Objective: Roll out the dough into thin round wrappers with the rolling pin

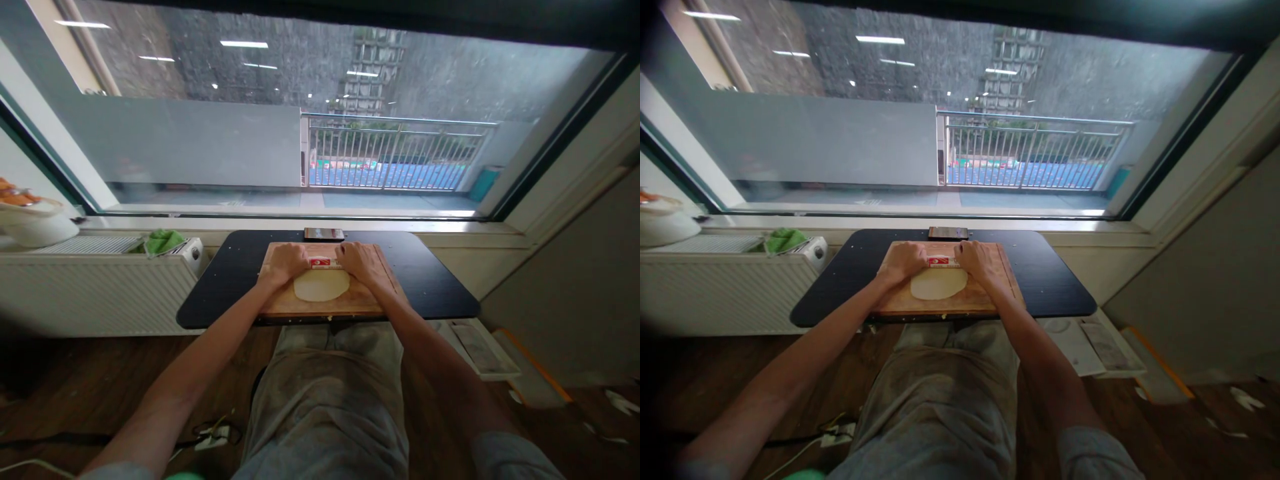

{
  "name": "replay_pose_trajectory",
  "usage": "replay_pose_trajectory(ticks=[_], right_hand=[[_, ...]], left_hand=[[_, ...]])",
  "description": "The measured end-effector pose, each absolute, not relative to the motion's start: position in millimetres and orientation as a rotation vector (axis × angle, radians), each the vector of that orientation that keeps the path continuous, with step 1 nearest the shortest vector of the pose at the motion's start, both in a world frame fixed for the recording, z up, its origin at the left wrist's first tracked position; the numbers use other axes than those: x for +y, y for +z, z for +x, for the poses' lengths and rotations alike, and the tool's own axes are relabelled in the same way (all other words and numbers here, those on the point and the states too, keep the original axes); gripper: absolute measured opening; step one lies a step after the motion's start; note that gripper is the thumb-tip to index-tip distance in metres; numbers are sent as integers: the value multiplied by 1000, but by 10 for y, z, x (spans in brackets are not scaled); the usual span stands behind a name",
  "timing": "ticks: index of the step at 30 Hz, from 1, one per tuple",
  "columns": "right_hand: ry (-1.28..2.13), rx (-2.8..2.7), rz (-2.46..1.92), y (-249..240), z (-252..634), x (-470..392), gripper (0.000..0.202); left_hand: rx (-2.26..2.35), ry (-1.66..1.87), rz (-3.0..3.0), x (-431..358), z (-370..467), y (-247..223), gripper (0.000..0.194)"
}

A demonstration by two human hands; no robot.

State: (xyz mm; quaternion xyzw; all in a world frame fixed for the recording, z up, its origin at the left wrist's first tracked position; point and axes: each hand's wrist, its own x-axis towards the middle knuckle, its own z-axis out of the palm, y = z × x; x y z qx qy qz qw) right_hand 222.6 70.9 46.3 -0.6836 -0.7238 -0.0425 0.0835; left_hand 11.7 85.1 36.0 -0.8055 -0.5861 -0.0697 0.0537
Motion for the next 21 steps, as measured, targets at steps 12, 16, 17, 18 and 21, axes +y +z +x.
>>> replay_pose_trajectory(ticks=[12, 16, 17, 18, 21], right_hand=[[-87, -2134, -2017, 292, 2268, 1138, 42], [-175, -2231, -1992, 269, 2261, 1024, 40], [-213, -2274, -1966, 253, 2258, 969, 40], [-250, -2321, -1932, 237, 2257, 908, 41], [-287, -2376, -1847, 214, 2293, 733, 40]], left_hand=[[-1891, -197, -2427, 1170, 116, 350, 45], [-1881, -156, -2460, 1086, 106, 366, 44], [-1868, -148, -2467, 1044, 101, 373, 44], [-1846, -150, -2474, 998, 96, 379, 44], [-1782, -196, -2471, 878, 78, 388, 46]])
